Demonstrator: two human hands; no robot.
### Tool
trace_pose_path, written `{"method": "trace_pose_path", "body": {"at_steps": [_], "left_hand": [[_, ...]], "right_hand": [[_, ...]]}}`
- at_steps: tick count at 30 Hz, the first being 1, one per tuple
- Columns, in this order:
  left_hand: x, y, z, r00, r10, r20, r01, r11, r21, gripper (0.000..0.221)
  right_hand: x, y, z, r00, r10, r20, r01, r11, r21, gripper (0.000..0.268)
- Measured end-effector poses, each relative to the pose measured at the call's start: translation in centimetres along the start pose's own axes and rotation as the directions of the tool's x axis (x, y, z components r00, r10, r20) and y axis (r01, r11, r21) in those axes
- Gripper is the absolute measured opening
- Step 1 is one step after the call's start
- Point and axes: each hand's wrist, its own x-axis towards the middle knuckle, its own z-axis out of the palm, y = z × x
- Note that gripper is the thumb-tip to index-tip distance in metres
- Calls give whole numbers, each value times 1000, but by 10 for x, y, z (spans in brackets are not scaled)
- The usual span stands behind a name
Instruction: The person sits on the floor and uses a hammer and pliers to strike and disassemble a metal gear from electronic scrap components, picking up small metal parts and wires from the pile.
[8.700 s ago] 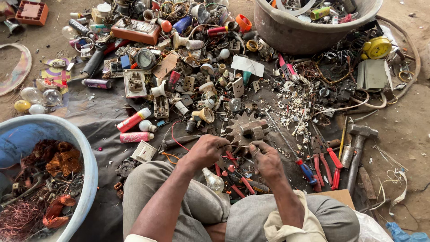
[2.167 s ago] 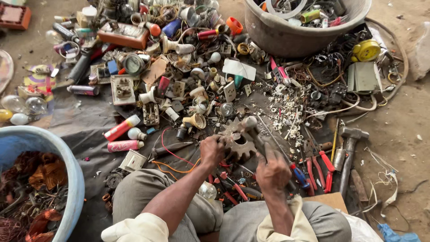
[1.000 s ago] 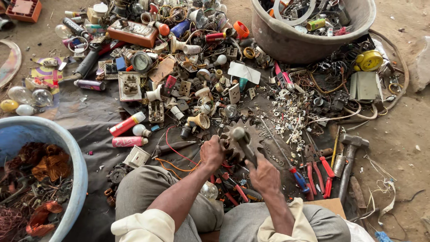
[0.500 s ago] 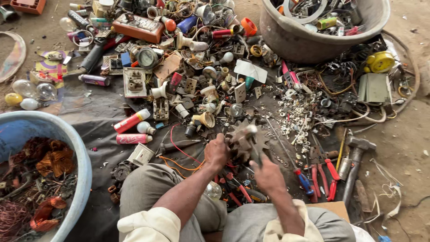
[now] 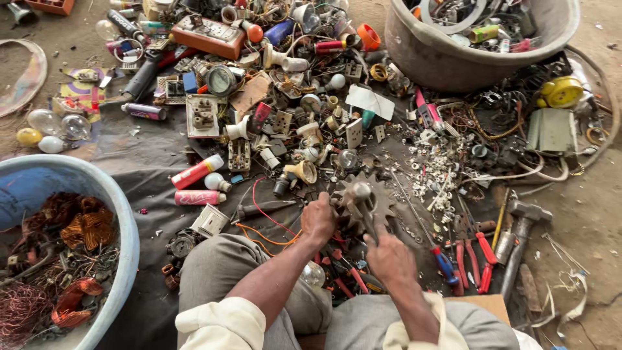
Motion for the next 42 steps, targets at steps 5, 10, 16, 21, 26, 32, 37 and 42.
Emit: {"method": "trace_pose_path", "body": {"at_steps": [5,10,16,21,26,32,37,42], "left_hand": [[3,-22,21,992,116,-45,-116,993,-1,11],[3,-5,6,998,53,-28,-53,999,2,14],[6,-8,9,997,72,-37,-71,997,36,14],[8,-13,2,988,54,-144,-62,997,-45,17],[6,7,-8,958,133,-254,-187,962,-200,17],[-12,18,-18,907,327,-266,-375,913,-158,24],[-9,24,-16,975,155,-157,-187,957,-220,19],[-18,27,-20,853,387,-350,-470,862,-192,17]], "right_hand": [[-19,12,-7,987,-101,-121,123,974,188,57],[-31,2,-26,870,-50,-490,293,853,432,51],[-4,-12,-6,971,166,170,-134,974,-185,51],[-5,43,22,979,30,200,-70,978,196,44],[7,85,36,806,185,562,-479,762,436,45],[15,71,42,950,15,313,-91,969,231,51],[9,54,35,914,103,393,-234,925,301,63],[19,44,24,984,111,140,-179,648,741,55]]}}
